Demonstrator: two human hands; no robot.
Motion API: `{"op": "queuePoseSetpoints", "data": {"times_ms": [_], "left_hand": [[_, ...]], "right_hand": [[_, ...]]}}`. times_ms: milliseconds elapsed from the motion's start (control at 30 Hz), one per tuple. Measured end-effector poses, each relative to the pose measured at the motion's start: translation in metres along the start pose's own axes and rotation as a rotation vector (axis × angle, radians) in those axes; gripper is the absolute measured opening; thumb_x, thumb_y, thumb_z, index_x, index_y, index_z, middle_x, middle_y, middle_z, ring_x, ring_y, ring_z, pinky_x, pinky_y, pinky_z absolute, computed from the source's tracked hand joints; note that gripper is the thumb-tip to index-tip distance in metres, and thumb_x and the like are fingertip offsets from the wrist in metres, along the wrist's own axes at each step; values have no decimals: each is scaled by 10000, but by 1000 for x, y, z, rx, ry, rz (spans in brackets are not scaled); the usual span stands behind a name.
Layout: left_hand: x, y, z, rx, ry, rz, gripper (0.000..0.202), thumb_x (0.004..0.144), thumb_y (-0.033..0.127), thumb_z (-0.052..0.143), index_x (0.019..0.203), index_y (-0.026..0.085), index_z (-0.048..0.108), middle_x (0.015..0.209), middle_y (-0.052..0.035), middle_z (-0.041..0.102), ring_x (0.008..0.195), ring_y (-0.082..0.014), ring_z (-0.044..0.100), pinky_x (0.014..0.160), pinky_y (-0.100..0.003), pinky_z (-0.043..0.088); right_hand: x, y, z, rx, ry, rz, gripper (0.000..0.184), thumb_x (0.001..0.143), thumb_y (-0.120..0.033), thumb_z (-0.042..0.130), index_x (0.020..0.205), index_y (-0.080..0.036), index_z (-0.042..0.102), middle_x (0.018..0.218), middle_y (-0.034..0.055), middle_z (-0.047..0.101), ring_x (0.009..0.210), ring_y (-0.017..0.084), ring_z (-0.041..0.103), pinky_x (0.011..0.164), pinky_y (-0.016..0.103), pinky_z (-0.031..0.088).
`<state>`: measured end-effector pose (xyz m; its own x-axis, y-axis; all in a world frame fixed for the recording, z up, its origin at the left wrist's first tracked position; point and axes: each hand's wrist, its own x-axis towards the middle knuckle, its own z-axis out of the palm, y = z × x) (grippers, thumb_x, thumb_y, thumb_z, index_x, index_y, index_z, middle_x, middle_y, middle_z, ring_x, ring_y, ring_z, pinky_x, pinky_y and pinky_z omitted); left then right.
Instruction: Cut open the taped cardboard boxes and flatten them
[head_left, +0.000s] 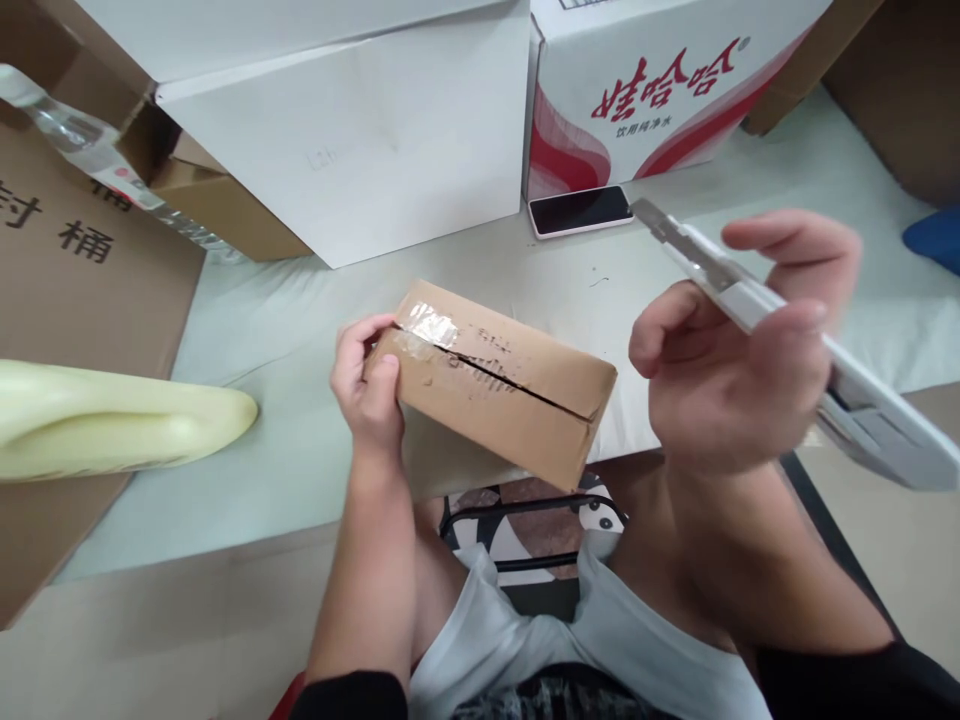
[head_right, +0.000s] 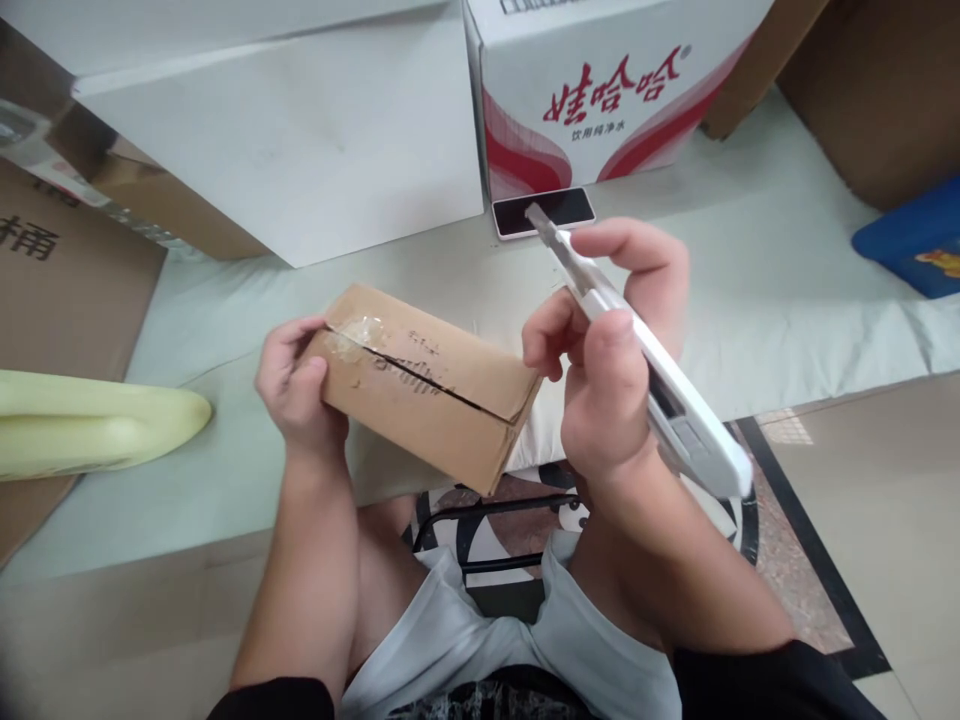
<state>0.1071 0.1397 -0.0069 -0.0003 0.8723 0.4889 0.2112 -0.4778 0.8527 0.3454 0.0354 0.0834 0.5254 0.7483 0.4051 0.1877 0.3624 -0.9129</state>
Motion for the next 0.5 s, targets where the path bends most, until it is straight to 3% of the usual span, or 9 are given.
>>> {"op": "queuePoseSetpoints", "data": {"times_ms": [133,233,300,400,500], "left_hand": [[-9,12,24,82,17,126,271,873,332,571,1057,215,732,1034,-57,686,996,-235,644,929,-394,509],[-16,17,36,76,68,147,273,916,338,535,1061,209,727,1032,-57,695,979,-222,658,909,-382,525],[-17,16,37,47,68,136,281,937,385,545,1075,215,721,1046,-61,695,988,-224,660,914,-384,528],[-17,10,31,21,-12,154,310,956,465,547,1088,235,707,1070,-67,687,1016,-237,655,931,-398,528],[-16,7,28,13,-58,196,310,964,491,532,1069,248,694,1071,-69,672,1022,-243,644,938,-408,525]], "right_hand": [[-10,-32,6,-22,-93,65,350,966,-650,481,1159,-357,482,620,-54,387,489,155,453,461,315,328],[-15,-43,12,-127,-224,191,238,986,-528,510,1072,-310,549,681,-30,457,578,156,494,509,314,377],[-13,-39,14,-244,-370,234,156,977,-418,560,1016,-272,597,750,-11,574,661,155,569,575,306,439],[-5,-23,15,-278,-656,118,256,937,-450,627,1099,-253,637,891,15,722,695,157,648,627,301,496],[0,-11,16,-326,-780,57,280,959,-433,594,1154,-240,652,977,37,768,711,156,679,666,301,515]]}}
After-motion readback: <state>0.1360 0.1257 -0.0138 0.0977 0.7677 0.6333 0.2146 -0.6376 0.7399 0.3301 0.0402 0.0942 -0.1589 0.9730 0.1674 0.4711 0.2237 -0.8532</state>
